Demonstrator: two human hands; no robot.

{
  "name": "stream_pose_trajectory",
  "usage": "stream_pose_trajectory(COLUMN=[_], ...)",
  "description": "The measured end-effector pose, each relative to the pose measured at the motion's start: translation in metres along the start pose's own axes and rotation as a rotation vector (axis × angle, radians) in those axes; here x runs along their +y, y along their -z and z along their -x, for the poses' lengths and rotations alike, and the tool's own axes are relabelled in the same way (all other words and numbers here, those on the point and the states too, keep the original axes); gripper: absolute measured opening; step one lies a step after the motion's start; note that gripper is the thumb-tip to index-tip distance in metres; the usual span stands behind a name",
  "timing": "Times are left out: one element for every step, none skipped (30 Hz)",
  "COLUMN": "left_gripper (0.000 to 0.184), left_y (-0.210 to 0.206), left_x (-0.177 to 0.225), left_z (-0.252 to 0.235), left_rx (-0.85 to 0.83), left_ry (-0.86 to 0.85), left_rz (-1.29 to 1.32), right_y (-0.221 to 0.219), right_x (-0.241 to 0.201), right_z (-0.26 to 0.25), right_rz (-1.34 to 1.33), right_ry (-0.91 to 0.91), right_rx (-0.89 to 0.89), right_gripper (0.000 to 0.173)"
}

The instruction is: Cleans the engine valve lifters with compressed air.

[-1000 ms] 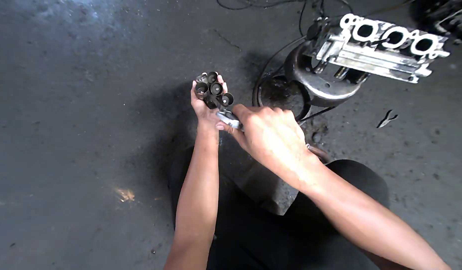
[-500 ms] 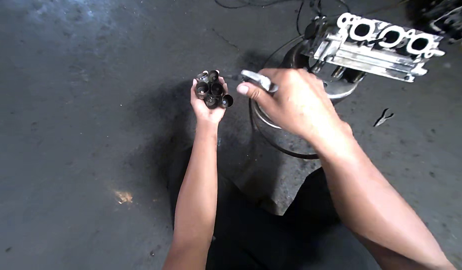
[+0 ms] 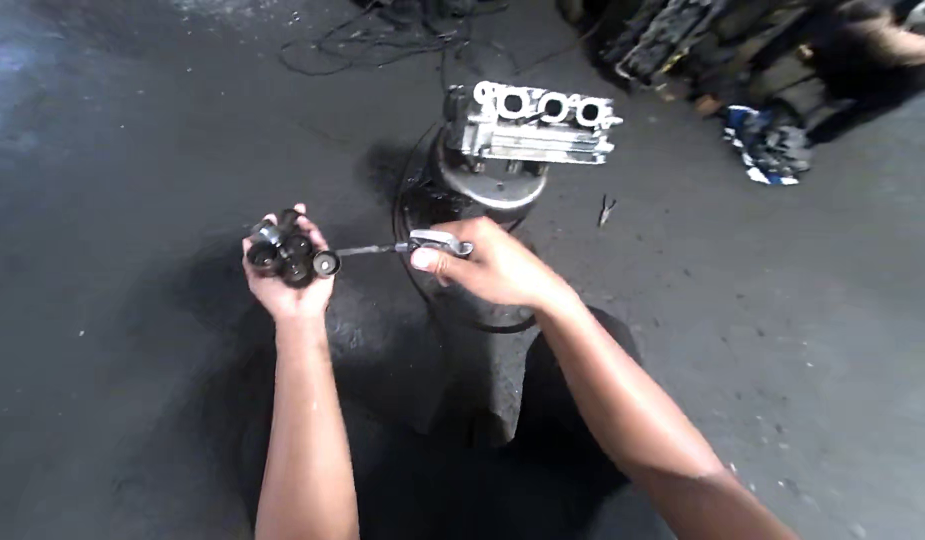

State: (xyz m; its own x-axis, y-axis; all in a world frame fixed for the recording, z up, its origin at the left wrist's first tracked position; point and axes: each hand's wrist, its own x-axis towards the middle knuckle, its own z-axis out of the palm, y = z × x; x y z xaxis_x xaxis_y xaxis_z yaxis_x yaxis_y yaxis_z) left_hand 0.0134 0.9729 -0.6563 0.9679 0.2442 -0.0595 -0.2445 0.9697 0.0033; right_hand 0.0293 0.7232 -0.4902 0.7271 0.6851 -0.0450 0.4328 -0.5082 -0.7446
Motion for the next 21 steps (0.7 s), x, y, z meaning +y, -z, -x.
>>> stream_pose_trajectory(left_gripper=[0.065, 0.066, 0.069, 0.071, 0.072, 0.072, 0.070, 0.071, 0.071, 0.071, 0.070, 0.070, 0.070, 0.072, 0.072, 0.072, 0.070, 0.069, 0.069, 0.069, 0.068], left_y=[-0.001, -0.001, -0.001, -0.001, -0.001, -0.002, -0.004, -0.005, -0.005, -0.005, -0.005, -0.003, -0.002, -0.001, 0.001, 0.001, 0.000, 0.000, -0.001, -0.002, -0.002], left_x=[-0.002, -0.005, -0.008, -0.011, -0.013, -0.016, -0.019, -0.022, -0.025, -0.030, -0.035, -0.039, -0.042, -0.045, -0.046, -0.048, -0.050, -0.051, -0.052, -0.052, -0.051], left_z=[-0.002, -0.003, -0.003, -0.004, -0.004, -0.005, -0.005, -0.007, -0.008, -0.008, -0.008, -0.008, -0.008, -0.008, -0.008, -0.008, -0.007, -0.006, -0.005, -0.004, -0.003], left_rx=[0.015, 0.024, 0.025, 0.020, 0.024, 0.034, 0.035, 0.029, 0.019, 0.014, 0.010, 0.004, -0.004, -0.014, -0.018, -0.009, 0.010, 0.023, 0.038, 0.049, 0.055], left_ry=[-0.005, -0.007, -0.002, 0.008, 0.015, 0.015, 0.015, 0.019, 0.025, 0.033, 0.042, 0.055, 0.070, 0.086, 0.096, 0.099, 0.096, 0.097, 0.098, 0.094, 0.087], left_rz=[0.009, 0.002, -0.004, -0.012, -0.012, -0.002, 0.018, 0.044, 0.064, 0.073, 0.062, 0.043, 0.028, 0.013, -0.010, -0.032, -0.044, -0.050, -0.047, -0.057, -0.073], right_y=[0.003, 0.007, 0.011, 0.016, 0.022, 0.029, 0.037, 0.045, 0.053, 0.060, 0.066, 0.069, 0.072, 0.074, 0.076, 0.079, 0.080, 0.082, 0.084, 0.085, 0.085], right_x=[0.004, 0.007, 0.012, 0.018, 0.027, 0.038, 0.049, 0.059, 0.069, 0.078, 0.087, 0.096, 0.105, 0.114, 0.122, 0.128, 0.133, 0.138, 0.143, 0.149, 0.155], right_z=[0.000, 0.001, 0.002, 0.002, 0.003, 0.004, 0.007, 0.011, 0.018, 0.028, 0.040, 0.052, 0.062, 0.071, 0.076, 0.079, 0.080, 0.080, 0.079, 0.077, 0.073], right_rz=[-0.022, -0.048, -0.053, -0.039, -0.013, 0.027, 0.068, 0.103, 0.125, 0.136, 0.135, 0.128, 0.117, 0.090, 0.055, 0.025, 0.001, -0.012, -0.011, -0.005, -0.002], right_ry=[0.027, 0.059, 0.074, 0.072, 0.065, 0.051, 0.037, 0.024, 0.014, -0.006, -0.041, -0.087, -0.152, -0.227, -0.308, -0.390, -0.463, -0.516, -0.554, -0.584, -0.604], right_rx=[-0.013, -0.023, -0.023, -0.006, 0.028, 0.064, 0.089, 0.100, 0.113, 0.134, 0.166, 0.216, 0.285, 0.361, 0.434, 0.493, 0.542, 0.567, 0.571, 0.566, 0.556], right_gripper=[0.039, 0.038, 0.037, 0.036, 0.037, 0.036, 0.036, 0.036, 0.036, 0.036, 0.036, 0.035, 0.034, 0.035, 0.037, 0.040, 0.043, 0.046, 0.048, 0.049, 0.049])
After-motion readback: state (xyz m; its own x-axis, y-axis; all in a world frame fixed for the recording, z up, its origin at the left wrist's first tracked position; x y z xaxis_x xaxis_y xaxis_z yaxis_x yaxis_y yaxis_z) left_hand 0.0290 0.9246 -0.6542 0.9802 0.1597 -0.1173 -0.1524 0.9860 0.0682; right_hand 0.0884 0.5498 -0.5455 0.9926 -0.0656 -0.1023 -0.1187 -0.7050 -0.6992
